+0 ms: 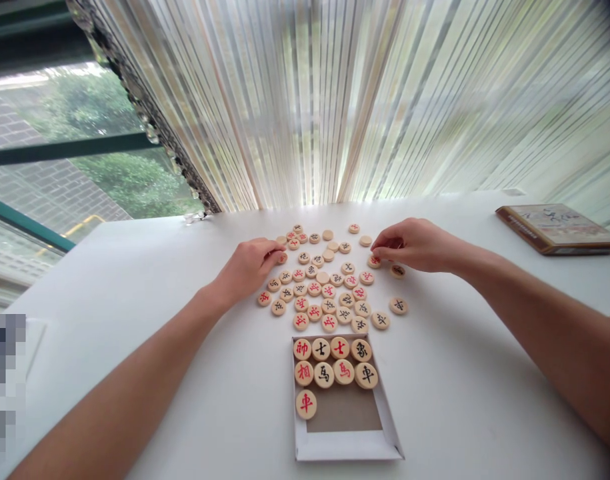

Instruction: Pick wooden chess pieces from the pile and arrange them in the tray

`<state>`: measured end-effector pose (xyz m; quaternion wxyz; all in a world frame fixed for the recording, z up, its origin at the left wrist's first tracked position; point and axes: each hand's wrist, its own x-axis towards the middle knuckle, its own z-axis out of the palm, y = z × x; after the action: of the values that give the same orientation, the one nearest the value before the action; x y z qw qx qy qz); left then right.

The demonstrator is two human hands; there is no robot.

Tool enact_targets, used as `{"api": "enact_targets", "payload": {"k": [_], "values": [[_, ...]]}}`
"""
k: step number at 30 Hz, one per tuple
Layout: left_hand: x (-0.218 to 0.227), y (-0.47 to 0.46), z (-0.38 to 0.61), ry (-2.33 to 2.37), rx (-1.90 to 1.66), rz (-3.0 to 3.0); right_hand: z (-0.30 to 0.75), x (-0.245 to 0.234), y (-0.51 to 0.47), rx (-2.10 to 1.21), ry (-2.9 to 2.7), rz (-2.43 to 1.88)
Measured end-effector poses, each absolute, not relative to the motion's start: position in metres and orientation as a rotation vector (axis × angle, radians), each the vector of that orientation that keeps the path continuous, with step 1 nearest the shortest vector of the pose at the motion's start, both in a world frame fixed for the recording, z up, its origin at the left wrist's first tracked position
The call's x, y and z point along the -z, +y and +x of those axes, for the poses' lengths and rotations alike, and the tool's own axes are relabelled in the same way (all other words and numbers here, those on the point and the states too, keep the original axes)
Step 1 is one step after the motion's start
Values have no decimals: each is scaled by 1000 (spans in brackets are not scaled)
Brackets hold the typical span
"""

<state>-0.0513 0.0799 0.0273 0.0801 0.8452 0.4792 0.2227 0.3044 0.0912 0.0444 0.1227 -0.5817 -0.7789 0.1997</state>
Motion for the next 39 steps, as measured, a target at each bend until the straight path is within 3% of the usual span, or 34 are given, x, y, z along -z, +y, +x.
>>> {"api": "enact_targets", "payload": {"k": [12, 17, 28, 39], "values": [[-30, 81, -54, 1519, -710, 2475, 300, -8, 97, -91, -2432, -1297], [-41, 86, -65, 1624, -756, 2445, 304, -10, 98, -91, -2463, -1288], [-40, 90, -75, 1522, -488, 2454, 302, -18, 95, -72, -2429, -1393], [-43, 92, -76, 1604, -494, 2426, 301, -24, 95, -402, -2164, -1651]]}}
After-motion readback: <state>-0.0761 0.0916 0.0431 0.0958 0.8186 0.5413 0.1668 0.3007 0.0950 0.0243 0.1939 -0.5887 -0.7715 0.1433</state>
